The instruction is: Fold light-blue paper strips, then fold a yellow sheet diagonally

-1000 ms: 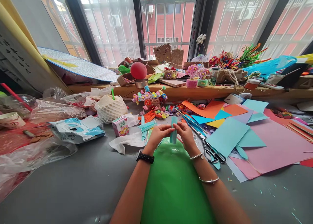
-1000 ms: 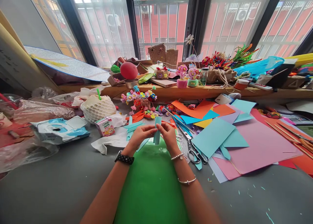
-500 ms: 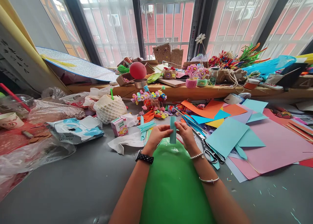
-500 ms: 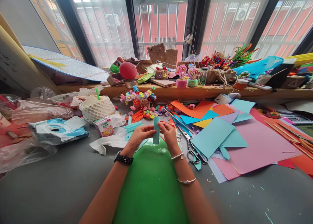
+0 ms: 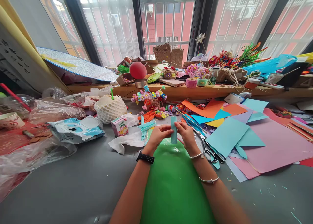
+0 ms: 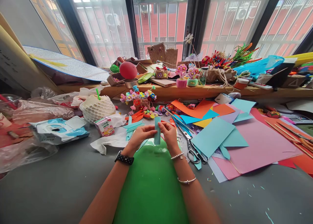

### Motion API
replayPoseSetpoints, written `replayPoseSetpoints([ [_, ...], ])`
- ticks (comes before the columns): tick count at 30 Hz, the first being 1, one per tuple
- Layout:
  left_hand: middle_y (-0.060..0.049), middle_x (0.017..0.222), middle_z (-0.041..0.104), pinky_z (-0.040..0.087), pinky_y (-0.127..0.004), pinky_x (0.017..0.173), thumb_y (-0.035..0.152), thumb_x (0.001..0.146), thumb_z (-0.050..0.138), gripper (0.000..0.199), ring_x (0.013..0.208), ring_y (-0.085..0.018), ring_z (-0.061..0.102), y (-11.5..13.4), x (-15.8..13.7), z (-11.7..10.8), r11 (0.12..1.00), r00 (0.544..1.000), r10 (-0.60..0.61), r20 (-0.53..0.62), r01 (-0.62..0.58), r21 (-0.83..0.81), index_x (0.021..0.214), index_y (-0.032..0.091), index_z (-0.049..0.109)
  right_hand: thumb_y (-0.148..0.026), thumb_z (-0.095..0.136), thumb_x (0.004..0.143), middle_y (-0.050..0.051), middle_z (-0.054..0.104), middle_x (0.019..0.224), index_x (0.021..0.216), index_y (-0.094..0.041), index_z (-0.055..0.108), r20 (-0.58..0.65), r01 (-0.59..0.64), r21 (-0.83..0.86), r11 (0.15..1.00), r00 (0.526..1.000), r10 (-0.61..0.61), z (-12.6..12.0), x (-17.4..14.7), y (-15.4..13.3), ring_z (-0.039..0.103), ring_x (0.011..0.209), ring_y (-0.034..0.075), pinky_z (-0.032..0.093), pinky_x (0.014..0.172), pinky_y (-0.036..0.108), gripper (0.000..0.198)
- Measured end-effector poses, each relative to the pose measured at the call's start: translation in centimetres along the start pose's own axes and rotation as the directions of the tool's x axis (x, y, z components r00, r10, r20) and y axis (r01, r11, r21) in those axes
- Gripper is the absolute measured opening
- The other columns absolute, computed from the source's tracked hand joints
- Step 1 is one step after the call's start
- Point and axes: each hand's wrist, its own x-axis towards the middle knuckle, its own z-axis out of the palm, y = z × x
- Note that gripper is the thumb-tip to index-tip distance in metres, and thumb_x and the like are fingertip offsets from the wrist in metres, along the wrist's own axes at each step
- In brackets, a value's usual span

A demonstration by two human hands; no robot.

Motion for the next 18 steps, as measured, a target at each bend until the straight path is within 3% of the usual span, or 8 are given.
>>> replayPoseSetpoints([
  [18,-0.006,0.087,0.065,0.047,-0.028,0.072,0.025,0.055,0.068,0.034,0.075,-0.017,0.06,-0.29,0.2,-0.12,1.0,1.0,0.014,-0.023,-0.014,0.017,0.087,0.013,0.065,-0.034,0.063,0.06,-0.001,0.059,0.064,0.066,-0.016,0.061,-0.002,0.005,0.039,0.999,1.0,-0.005,0.01,-0.17,-0.24,0.052,0.06,0.011,0.043,0.06,0.025,0.02],
])
